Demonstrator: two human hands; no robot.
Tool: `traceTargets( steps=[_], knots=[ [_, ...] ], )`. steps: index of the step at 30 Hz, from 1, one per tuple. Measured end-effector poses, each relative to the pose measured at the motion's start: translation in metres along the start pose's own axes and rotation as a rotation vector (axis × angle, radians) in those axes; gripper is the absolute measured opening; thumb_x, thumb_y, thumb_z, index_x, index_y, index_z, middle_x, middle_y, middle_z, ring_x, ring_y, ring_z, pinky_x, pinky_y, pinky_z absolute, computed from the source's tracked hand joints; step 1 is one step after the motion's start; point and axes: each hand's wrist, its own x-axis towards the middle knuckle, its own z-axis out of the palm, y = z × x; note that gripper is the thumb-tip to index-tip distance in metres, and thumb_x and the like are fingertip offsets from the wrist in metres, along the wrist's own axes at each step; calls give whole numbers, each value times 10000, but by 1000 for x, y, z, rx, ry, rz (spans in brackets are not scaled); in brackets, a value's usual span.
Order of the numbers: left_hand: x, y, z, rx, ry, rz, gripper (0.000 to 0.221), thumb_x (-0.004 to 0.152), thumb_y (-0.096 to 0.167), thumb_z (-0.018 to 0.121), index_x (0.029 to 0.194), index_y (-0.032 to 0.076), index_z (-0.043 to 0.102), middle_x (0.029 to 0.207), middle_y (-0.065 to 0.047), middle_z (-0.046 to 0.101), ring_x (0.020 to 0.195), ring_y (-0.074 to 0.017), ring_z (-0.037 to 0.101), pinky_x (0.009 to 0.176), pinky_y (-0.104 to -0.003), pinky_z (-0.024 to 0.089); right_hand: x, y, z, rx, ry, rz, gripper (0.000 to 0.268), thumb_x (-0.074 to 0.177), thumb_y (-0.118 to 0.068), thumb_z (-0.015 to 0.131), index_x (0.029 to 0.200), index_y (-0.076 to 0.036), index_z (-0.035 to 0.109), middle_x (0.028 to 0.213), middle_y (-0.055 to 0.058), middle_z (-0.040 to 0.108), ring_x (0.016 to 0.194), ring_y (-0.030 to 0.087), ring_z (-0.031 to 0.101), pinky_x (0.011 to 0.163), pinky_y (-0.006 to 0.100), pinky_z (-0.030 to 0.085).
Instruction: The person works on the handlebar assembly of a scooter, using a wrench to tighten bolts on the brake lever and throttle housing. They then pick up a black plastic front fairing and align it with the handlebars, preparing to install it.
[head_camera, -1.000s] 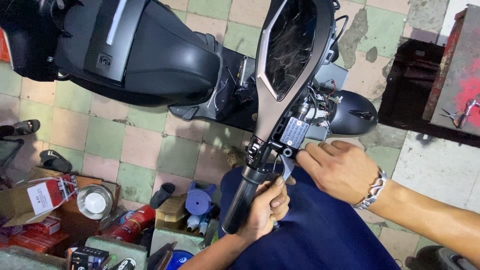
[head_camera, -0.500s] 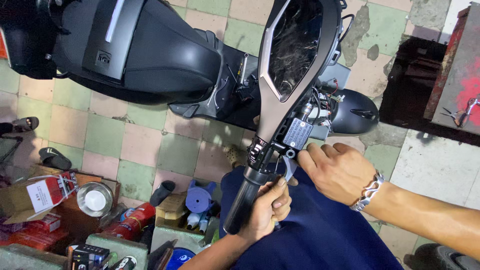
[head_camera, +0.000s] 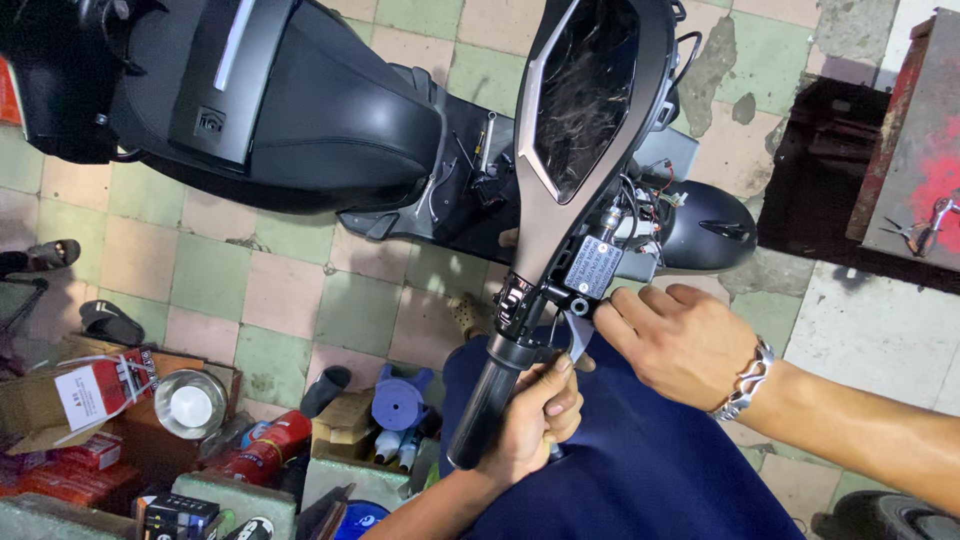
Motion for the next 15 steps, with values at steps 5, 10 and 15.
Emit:
traceTargets(
  steps=[5,10,15],
  knots=[
    [2,-1,-4,-21,3,1,262,1097,247,518,1132,-2,591,627,42,356,452,-39,248,412,-220,199,0,-6,14,-19,-104,84,155,764,-211,635,886,-126,593,682,25,583,550,185,643,497,338,509],
    [2,-2,-5,-33,-5,-2,245,1100,246,525,1112,7,582,626,39,356,453,-40,250,416,-219,197,1,-15,23,-25,-140,199,179,844,-287,645,864,-114,605,624,20,582,496,197,634,471,347,508],
    [1,2,-2,2,6,4,262,1086,252,523,1113,-1,588,626,34,363,451,-43,253,415,-224,200,1,-16,17,-21,9,208,255,879,-322,658,793,-96,576,680,22,590,583,201,661,510,350,522]
  ],
)
